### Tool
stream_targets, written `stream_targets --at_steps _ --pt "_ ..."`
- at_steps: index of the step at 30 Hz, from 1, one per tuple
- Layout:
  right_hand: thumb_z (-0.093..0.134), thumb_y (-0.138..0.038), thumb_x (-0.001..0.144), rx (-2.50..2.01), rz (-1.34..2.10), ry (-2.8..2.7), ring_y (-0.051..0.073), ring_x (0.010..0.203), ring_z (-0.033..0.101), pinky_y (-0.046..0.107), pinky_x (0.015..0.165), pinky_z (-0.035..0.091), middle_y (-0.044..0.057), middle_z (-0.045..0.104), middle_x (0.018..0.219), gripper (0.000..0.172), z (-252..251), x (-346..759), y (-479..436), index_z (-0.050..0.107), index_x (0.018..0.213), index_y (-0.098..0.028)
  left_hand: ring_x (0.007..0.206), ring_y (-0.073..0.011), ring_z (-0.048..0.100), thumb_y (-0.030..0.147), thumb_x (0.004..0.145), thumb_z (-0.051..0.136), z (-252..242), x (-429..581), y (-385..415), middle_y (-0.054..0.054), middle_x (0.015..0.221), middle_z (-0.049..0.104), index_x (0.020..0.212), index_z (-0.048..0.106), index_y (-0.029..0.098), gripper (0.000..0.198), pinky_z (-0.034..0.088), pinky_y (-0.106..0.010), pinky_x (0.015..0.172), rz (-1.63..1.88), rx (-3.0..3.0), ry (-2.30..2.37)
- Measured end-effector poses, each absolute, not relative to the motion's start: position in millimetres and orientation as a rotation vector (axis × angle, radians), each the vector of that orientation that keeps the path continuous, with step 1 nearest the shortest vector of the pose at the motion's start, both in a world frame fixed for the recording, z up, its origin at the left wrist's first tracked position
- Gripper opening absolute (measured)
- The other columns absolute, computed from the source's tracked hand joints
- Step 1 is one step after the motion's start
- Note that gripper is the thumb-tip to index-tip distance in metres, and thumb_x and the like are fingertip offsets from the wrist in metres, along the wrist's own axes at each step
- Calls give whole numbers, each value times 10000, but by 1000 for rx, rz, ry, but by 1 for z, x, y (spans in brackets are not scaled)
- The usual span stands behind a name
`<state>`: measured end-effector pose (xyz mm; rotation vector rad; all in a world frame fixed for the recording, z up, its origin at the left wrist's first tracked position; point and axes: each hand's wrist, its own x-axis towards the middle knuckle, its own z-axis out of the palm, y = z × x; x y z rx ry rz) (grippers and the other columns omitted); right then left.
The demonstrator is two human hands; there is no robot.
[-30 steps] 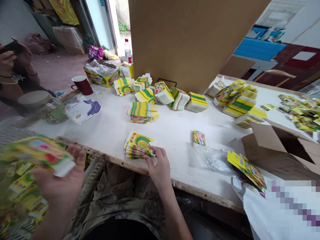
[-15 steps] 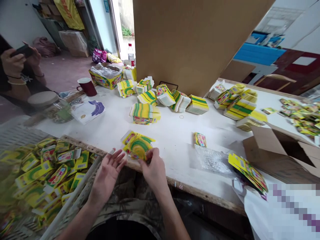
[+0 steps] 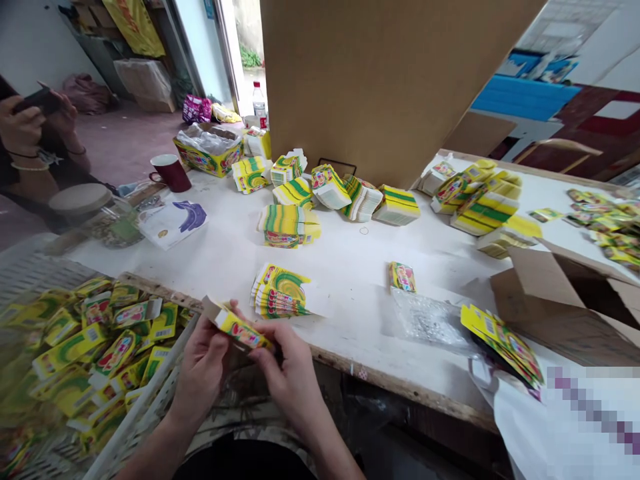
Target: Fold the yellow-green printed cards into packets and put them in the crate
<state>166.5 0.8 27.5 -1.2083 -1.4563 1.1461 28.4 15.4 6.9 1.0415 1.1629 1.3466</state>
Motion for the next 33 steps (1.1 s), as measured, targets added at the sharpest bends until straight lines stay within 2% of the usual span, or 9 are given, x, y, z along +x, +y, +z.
stream_targets --at_steps 4,10,12,14,16,19,24,29,33 --pt "621 -232 846 -1204 971 -1467 158 691 584 257 617 451 8 659 743 78 30 185 8 692 824 -208 910 -198 661 376 829 667 5 21 20 -41 925 733 961 703 187 234 518 -312 862 1318 896 1109" --pt "546 -140 891 -1246 445 -1774 204 836 592 379 791 493 26 675 850 320 37 201 7 715 1046 -364 1340 -329 406 728 721 575 44 -17 35 -135 1452 450 1422 399 219 884 332 -476 1111 1147 1327 903" --pt "545 -133 893 -1171 282 -1964 221 914 571 468 982 395 2 692 872 371 37 198 2 687 1085 -417 1313 -352 434 641 597 758 54 -21 35 -138 1423 479 1405 414 230 970 364 -482 1087 905 1589 1025" --pt "582 -181 886 -1104 241 -2011 242 1086 530 509 1133 215 -8 681 1046 399 35 191 -3 615 1193 -434 1195 -327 548 437 616 822 55 -15 31 -116 1313 575 1334 466 245 824 451 -452 1003 649 1751 1125" --pt "633 -273 863 -1155 315 -1825 275 1295 399 526 1171 138 22 535 1334 558 31 184 -7 444 1372 -400 1032 -277 633 342 703 750 51 -4 24 -89 1158 646 1263 466 235 637 515 -403 889 570 1802 1195" --pt "609 -381 871 -1254 629 -1431 301 1407 275 528 1144 253 80 301 1528 729 25 177 -9 226 1486 -310 957 -263 649 364 735 712 37 11 13 -101 1080 655 1289 344 201 686 531 -385 822 666 1875 1330" --pt "396 -362 960 -1272 1123 -1182 249 1084 616 392 941 509 112 640 1208 428 23 163 -9 495 1344 -201 873 -255 671 336 750 691 20 22 0 -100 1040 659 1288 269 213 696 544 -344 704 795 2021 1392" --pt "422 -304 946 -1247 1212 -1118 245 1067 635 386 963 503 90 684 1150 412 25 158 -5 547 1320 -187 903 -251 673 255 769 646 20 22 5 -80 1046 648 1225 325 246 558 537 -328 693 838 2111 1403" --pt "483 -306 946 -1206 1107 -1425 259 1299 491 415 1064 431 94 508 1424 537 25 162 -7 358 1465 -244 843 -234 672 226 763 603 16 20 13 -72 1015 650 1263 289 237 590 547 -330 669 778 2018 1288"
